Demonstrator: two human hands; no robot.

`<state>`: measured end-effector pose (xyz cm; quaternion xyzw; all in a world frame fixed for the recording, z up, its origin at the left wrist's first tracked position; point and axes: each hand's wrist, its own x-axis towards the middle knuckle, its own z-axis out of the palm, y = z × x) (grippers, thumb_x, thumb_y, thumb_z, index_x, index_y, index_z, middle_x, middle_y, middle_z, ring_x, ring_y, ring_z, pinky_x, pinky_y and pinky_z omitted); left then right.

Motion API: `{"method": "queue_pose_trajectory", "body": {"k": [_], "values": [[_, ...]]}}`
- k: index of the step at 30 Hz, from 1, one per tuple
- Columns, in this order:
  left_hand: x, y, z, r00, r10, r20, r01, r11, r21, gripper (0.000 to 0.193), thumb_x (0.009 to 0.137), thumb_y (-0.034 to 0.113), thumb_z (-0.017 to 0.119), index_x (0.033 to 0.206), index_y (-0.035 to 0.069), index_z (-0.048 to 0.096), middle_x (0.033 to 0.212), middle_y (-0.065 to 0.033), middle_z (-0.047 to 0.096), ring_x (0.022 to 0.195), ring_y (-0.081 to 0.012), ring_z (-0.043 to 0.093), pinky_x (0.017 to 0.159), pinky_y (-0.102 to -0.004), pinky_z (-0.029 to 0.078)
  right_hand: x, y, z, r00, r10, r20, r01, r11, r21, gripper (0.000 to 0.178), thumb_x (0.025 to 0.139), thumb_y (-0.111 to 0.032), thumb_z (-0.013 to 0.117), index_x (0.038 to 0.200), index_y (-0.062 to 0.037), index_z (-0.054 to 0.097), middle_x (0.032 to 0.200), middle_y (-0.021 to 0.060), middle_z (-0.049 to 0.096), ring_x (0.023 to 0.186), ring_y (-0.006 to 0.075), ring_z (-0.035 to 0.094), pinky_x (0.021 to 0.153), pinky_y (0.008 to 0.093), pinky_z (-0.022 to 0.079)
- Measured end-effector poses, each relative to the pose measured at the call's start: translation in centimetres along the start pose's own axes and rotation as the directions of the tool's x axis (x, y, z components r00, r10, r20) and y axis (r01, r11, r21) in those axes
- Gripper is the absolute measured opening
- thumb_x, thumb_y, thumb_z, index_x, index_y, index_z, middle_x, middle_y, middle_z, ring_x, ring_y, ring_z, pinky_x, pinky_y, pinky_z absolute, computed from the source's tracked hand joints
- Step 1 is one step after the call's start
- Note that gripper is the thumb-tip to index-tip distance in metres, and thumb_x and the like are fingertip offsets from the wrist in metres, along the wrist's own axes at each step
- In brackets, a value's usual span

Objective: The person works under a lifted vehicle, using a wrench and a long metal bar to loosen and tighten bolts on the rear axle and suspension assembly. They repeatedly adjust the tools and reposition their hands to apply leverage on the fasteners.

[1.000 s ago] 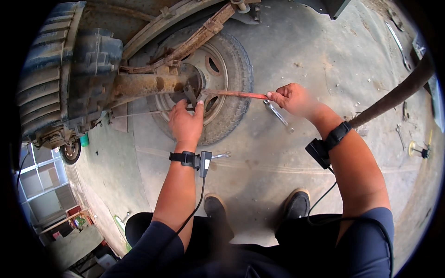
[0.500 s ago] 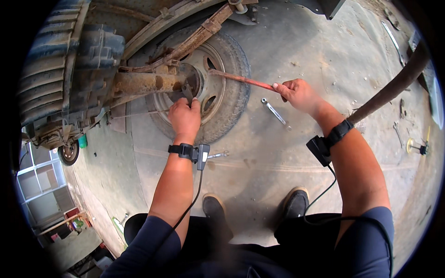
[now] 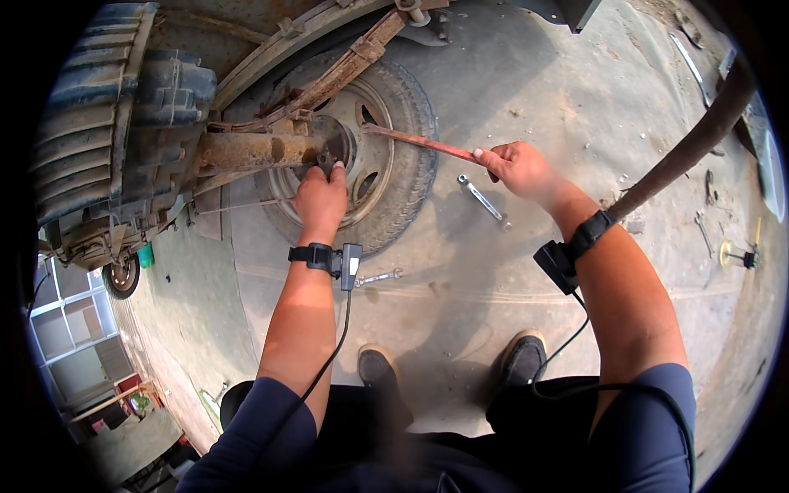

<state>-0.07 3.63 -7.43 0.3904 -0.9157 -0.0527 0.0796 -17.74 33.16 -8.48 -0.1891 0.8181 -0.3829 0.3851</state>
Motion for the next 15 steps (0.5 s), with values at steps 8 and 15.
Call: {"method": "queue_pose_trajectory", "body": {"k": [8,15], "values": [[1.3,0.2,-2.0,0.999,0.021,0.039,-0.017,0.996,-0.093,0.042,0.095,0.041,0.057,0.086,0.001,0.061,0.086,-0.0232,0.069,0.084,-0.0423,0.066,0.080,-0.0530,0.047,-0.2,-0.5,0.0,1.000,0.010,0.019,-0.009,0.998,-0.059,0.060,0.098,-0.057,0.055,0.068,-0.0052,0.060,0.060,0.0014,0.046,0.062,0.0144,0.044,0.061,0.0320,0.041],[-5.2,-2.5,-0.7,0.985,0.094,0.143,-0.090,0.995,-0.036,0.037,0.091,0.039,0.062,0.085,0.003,0.061,0.083,-0.0181,0.069,0.085,-0.0382,0.065,0.079,-0.0517,0.045,0.5,-0.2,-0.1,0.999,-0.036,-0.008,0.036,0.999,0.024,0.060,0.094,-0.058,0.061,0.069,-0.0038,0.064,0.059,0.0033,0.049,0.059,0.0162,0.047,0.058,0.0343,0.042]]}}
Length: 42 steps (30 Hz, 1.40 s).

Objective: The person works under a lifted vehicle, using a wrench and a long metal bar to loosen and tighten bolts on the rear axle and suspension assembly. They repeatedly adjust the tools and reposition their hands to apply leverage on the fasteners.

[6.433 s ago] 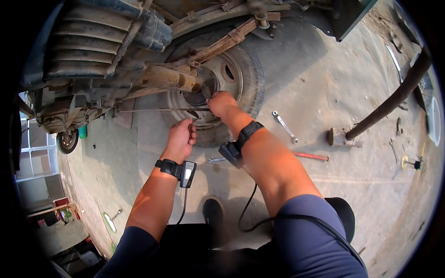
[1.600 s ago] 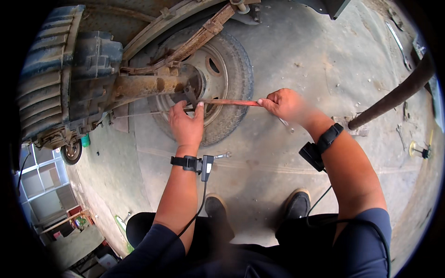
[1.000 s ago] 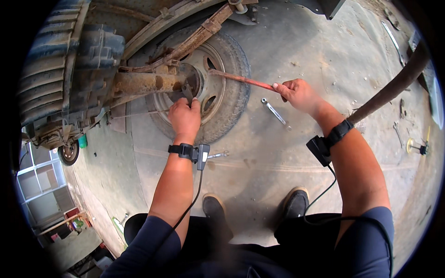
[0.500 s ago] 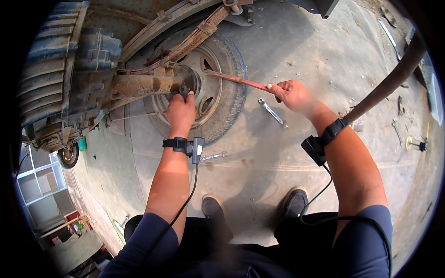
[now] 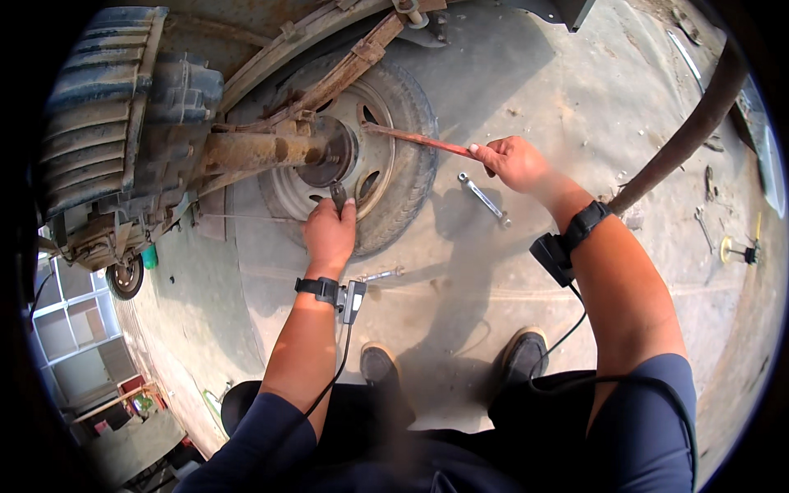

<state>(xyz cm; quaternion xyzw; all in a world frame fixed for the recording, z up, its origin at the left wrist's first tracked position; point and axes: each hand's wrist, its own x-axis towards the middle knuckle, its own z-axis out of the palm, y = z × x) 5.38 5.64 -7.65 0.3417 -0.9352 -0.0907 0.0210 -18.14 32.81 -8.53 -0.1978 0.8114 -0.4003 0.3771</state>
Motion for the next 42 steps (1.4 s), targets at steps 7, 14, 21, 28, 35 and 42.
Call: {"method": "queue_pose_trajectory", "body": {"k": [7,14,21,28,35,42], "values": [[-2.0,0.2,0.0,0.988,0.151,-0.023,-0.150,0.988,0.046,0.033,0.087,0.037,0.066,0.084,0.004,0.062,0.089,-0.0165,0.067,0.093,-0.0383,0.062,0.081,-0.0507,0.045,0.5,-0.6,0.3,1.000,-0.008,-0.018,0.008,1.000,-0.007,0.060,0.094,-0.058,0.060,0.069,-0.0036,0.063,0.060,0.0040,0.050,0.060,0.0164,0.048,0.060,0.0337,0.043],[-2.6,0.0,-0.3,0.992,0.118,0.049,-0.120,0.992,0.045,0.033,0.087,0.039,0.065,0.089,0.005,0.065,0.098,-0.0155,0.067,0.103,-0.0371,0.060,0.090,-0.0501,0.044,0.3,-0.4,-1.0,0.998,-0.041,-0.042,0.043,0.999,0.030,0.060,0.098,-0.057,0.056,0.067,-0.0060,0.060,0.060,-0.0004,0.045,0.060,0.0125,0.042,0.058,0.0303,0.037],[-3.0,-0.4,-0.4,0.987,0.156,0.046,-0.157,0.987,0.023,0.038,0.086,0.042,0.067,0.105,0.010,0.072,0.102,-0.0127,0.066,0.105,-0.0355,0.058,0.093,-0.0485,0.043,0.0,1.7,-2.6,0.986,0.016,-0.168,0.018,0.980,0.197,0.058,0.099,-0.058,0.052,0.070,-0.0077,0.057,0.054,-0.0038,0.037,0.048,0.0085,0.032,0.046,0.0286,0.024],[-3.5,-0.9,-0.5,0.973,0.229,0.027,-0.229,0.973,0.003,0.042,0.083,0.041,0.071,0.113,0.012,0.073,0.102,-0.0111,0.066,0.106,-0.0329,0.058,0.093,-0.0460,0.044,-0.5,1.9,-2.5,0.963,0.204,-0.179,-0.153,0.952,0.264,0.061,0.100,-0.059,0.048,0.071,-0.0067,0.062,0.055,-0.0008,0.042,0.052,0.0139,0.041,0.052,0.0322,0.034],[-3.4,-0.3,-0.6,0.972,0.232,0.036,-0.232,0.973,-0.015,0.044,0.080,0.040,0.074,0.113,0.012,0.073,0.099,-0.0112,0.065,0.104,-0.0332,0.058,0.093,-0.0450,0.044,-0.6,3.6,-0.4,0.948,0.239,-0.211,-0.184,0.950,0.252,0.056,0.101,-0.056,0.047,0.074,-0.0082,0.058,0.049,-0.0024,0.036,0.040,0.0117,0.034,0.040,0.0309,0.026],[-2.1,-0.5,-2.1,0.972,0.196,0.130,-0.188,0.979,-0.076,0.047,0.078,0.042,0.077,0.113,0.011,0.072,0.100,-0.0098,0.066,0.106,-0.0322,0.059,0.094,-0.0447,0.045,-0.5,5.0,1.1,0.947,0.283,-0.150,-0.258,0.951,0.167,0.055,0.099,-0.056,0.052,0.080,-0.0053,0.063,0.050,-0.0016,0.039,0.041,0.0128,0.038,0.040,0.0314,0.029]]}}
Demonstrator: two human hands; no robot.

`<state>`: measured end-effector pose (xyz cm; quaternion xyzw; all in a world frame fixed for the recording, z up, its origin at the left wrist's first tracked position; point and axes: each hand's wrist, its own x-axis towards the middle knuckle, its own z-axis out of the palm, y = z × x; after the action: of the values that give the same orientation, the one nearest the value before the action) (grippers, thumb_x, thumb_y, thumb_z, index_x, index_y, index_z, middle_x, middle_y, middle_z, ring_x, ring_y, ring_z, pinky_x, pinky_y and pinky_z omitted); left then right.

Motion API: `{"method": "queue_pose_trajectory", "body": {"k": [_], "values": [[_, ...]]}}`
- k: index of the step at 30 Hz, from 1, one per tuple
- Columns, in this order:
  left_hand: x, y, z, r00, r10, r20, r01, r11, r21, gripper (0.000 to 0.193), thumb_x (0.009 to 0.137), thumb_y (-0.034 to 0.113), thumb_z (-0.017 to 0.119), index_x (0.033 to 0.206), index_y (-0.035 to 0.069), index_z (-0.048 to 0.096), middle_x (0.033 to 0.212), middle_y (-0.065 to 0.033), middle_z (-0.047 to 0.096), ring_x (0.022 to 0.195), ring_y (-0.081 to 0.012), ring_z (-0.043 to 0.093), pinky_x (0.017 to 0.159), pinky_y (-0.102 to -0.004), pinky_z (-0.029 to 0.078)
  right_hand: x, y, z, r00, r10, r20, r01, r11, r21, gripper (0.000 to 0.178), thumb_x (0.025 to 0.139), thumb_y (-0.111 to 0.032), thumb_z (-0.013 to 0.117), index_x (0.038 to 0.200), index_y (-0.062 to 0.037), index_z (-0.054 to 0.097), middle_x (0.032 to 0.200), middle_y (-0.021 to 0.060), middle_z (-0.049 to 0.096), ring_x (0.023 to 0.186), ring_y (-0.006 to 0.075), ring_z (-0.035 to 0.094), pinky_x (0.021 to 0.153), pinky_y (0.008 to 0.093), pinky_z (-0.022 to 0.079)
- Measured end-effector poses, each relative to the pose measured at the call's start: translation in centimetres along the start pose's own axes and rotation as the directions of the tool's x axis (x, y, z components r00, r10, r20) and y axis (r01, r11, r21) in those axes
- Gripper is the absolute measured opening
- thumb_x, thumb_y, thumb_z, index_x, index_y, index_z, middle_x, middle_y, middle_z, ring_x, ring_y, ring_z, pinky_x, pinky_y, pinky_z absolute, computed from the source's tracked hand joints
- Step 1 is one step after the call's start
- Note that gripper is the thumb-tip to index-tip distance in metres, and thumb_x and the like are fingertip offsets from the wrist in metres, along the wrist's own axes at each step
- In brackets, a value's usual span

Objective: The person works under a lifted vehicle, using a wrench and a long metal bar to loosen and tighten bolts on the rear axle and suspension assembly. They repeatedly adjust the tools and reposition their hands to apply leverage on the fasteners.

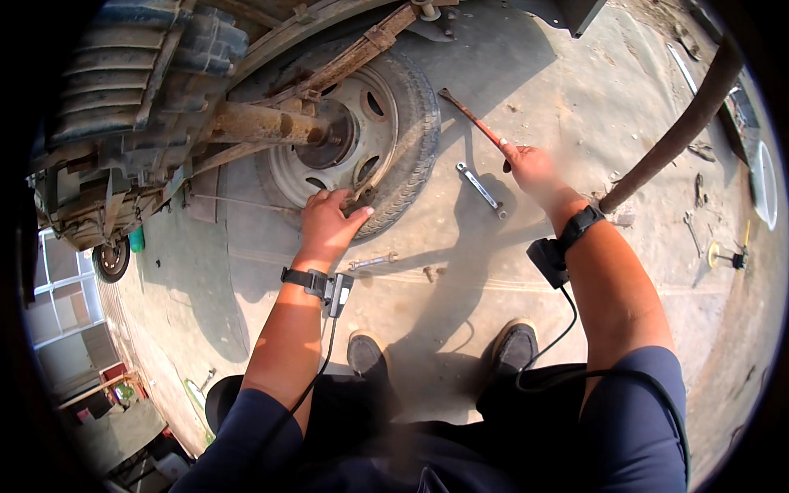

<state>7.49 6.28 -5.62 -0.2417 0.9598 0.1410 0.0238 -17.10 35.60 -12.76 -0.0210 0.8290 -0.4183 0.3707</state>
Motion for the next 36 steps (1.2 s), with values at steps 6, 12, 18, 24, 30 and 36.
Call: {"method": "queue_pose_trajectory", "body": {"k": [6,12,18,24,30,36], "values": [[1.5,-2.5,-2.3,0.997,-0.057,-0.056,0.052,0.995,-0.082,0.040,0.078,0.029,0.080,0.108,0.005,0.071,0.089,-0.0112,0.067,0.086,-0.0284,0.065,0.079,-0.0400,0.052,0.1,0.3,0.7,0.997,0.067,0.043,-0.047,0.934,-0.353,0.046,0.097,-0.048,0.058,0.103,-0.0029,0.064,0.065,0.0049,0.056,0.050,0.0153,0.058,0.046,0.0330,0.046],[3.8,-5.2,-7.1,0.994,-0.014,0.111,0.018,0.999,-0.037,0.029,0.083,0.015,0.071,0.110,0.006,0.069,0.100,-0.0138,0.068,0.093,-0.0307,0.067,0.082,-0.0412,0.053,-0.6,-0.5,1.1,0.999,-0.028,0.033,0.042,0.779,-0.625,0.044,0.090,-0.038,0.062,0.112,0.0004,0.064,0.104,0.0214,0.071,0.098,0.0374,0.068,0.086,0.0443,0.054],[2.4,-4.1,-7.2,0.867,0.271,0.418,-0.362,0.920,0.153,0.029,0.078,0.012,0.073,0.107,0.007,0.069,0.096,-0.0124,0.066,0.098,-0.0318,0.062,0.090,-0.0422,0.049,-2.2,-3.5,1.0,0.983,-0.182,-0.023,0.098,0.628,-0.772,0.036,0.087,-0.034,0.066,0.108,-0.0048,0.063,0.106,0.0164,0.067,0.103,0.0357,0.066,0.087,0.0450,0.053],[0.0,-5.0,-4.4,0.900,0.331,0.283,-0.386,0.907,0.168,0.027,0.077,0.015,0.075,0.103,0.010,0.070,0.103,-0.0074,0.064,0.107,-0.0292,0.059,0.092,-0.0435,0.047,-5.8,-10.3,7.9,0.675,-0.633,0.379,0.672,0.316,-0.670,0.027,0.084,-0.024,0.071,0.109,-0.0140,0.067,0.110,0.0110,0.061,0.109,0.0316,0.061,0.090,0.0429,0.052],[0.0,-4.5,-3.3,0.895,0.375,0.243,-0.421,0.890,0.174,0.020,0.076,0.016,0.076,0.094,0.011,0.068,0.097,-0.0067,0.062,0.102,-0.0293,0.059,0.088,-0.0441,0.046,-8.1,-11.5,17.8,0.392,-0.797,0.459,0.853,0.128,-0.507,0.017,0.086,-0.023,0.058,0.092,-0.0179,0.074,0.104,0.0042,0.060,0.108,0.0228,0.058,0.084,0.0381,0.052],[-0.1,-5.1,-2.7,0.889,0.414,0.194,-0.442,0.887,0.135,0.017,0.076,0.016,0.075,0.089,0.010,0.066,0.093,-0.0070,0.060,0.098,-0.0301,0.058,0.085,-0.0448,0.046,-7.7,-12.3,20.5,0.437,-0.736,0.516,0.819,0.090,-0.566,0.018,0.085,-0.027,0.059,0.088,-0.0194,0.076,0.107,0.0002,0.063,0.113,0.0199,0.054,0.093,0.0382,0.044]]}}
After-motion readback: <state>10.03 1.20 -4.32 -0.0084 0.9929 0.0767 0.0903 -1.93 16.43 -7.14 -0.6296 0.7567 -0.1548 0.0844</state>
